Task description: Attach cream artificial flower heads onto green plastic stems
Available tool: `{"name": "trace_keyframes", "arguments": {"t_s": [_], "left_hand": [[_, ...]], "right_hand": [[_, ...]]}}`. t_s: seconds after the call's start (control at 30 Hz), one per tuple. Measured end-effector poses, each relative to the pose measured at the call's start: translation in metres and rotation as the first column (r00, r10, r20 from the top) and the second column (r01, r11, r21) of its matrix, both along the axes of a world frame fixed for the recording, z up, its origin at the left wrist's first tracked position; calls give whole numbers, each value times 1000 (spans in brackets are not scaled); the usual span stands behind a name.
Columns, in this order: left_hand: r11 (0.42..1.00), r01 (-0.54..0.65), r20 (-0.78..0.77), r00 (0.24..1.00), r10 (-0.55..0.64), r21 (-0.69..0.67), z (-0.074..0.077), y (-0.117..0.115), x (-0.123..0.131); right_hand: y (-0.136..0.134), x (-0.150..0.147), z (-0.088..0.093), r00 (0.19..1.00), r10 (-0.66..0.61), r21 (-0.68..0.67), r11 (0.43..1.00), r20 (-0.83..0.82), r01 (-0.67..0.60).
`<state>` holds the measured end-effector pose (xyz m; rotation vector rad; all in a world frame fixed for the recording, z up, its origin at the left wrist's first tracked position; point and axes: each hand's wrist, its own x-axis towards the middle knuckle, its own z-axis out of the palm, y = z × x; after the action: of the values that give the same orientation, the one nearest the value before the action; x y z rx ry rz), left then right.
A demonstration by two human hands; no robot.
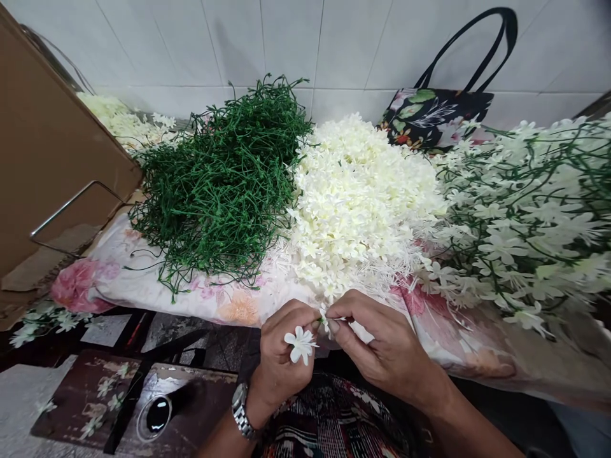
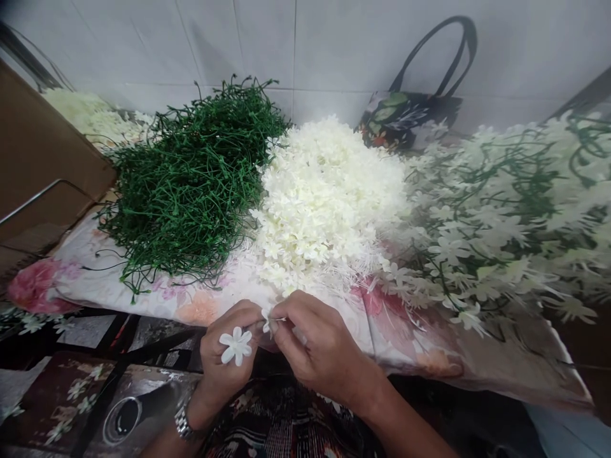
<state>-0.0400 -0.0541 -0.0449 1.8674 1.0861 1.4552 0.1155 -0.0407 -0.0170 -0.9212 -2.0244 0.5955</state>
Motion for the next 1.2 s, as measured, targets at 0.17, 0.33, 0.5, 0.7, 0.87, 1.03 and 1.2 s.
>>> {"name": "trace_keyframes", "arguments": {"t_s": [0.17,0.33,0.5,0.7,0.87,1.03,1.2], "left_hand": [[1000,12,-58,998,-11,16,-4,1,0],[1000,-6,-19,1000,5,-24,-8,7,3],[989,37,41,999,-31,-147,-3,13,1],[805,189,354,935,27,-562,5,14,-3],[711,321,489,872,36,-625,5,11,-2],[669,350,505,862,43,-656,6,11,1],[648,325,508,854,112,-689,5,12,4]], "right_hand": [[3,0,-5,999,-13,10,1000,31,13],[7,-3,-15,998,-36,27,999,59,35],[9,1,-16,996,-32,46,999,89,28],[11,9,-1,991,-12,175,984,135,-12],[11,7,7,986,32,204,977,161,-65],[9,6,8,974,24,241,967,226,-80],[10,4,1,968,15,255,964,250,-80]]}}
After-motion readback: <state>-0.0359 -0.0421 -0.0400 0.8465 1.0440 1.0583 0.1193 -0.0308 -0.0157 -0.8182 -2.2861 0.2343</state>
